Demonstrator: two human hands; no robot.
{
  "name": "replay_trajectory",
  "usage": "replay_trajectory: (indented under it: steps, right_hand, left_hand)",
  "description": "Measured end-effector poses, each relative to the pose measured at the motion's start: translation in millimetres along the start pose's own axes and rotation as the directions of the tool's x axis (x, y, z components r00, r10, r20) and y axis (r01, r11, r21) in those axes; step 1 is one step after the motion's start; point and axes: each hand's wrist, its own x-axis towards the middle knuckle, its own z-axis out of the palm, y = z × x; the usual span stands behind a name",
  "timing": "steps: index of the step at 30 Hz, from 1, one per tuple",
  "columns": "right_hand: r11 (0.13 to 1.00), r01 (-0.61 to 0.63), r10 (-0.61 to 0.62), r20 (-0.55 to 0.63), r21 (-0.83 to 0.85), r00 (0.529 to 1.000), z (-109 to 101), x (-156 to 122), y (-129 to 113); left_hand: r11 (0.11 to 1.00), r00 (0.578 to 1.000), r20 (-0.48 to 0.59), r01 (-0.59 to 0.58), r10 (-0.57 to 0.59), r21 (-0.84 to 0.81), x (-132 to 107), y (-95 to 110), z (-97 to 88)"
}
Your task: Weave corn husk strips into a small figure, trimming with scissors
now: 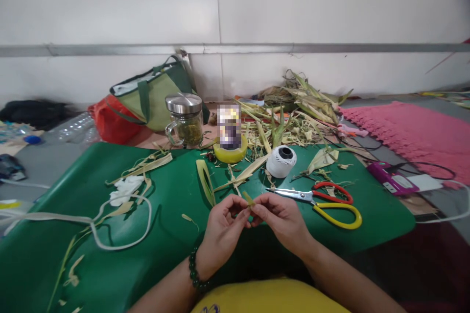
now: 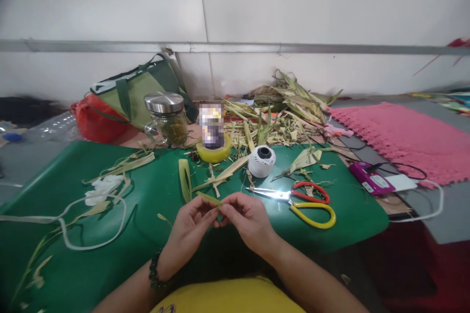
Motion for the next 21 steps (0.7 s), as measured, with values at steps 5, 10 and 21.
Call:
replay_trajectory:
  steps: [5, 10, 21]
  right_hand:
    - [1.0, -0.022, 0.022, 0.001, -0.009, 1.0, -0.6, 2.2, 0.4]
    - [0.998, -0.009, 0.01, 0.004, -0.065, 1.0, -1.9, 2.7, 4.7]
    - [0.999, -0.027, 0.028, 0.037, -0.032, 0.999, -3.4, 2.7, -1.3]
  left_hand:
    - [0.999, 0.999, -0.037, -0.036, 0.037, 0.039, -1.0, -2.5, 0.9]
    - [1.0, 0.999, -0.028, -0.02, 0.02, 0.021, -0.2, -1.6, -0.1]
    - [0.999, 0.998, 0.056, 0.016, -0.014, -0.038, 1.4, -2.3, -4.6]
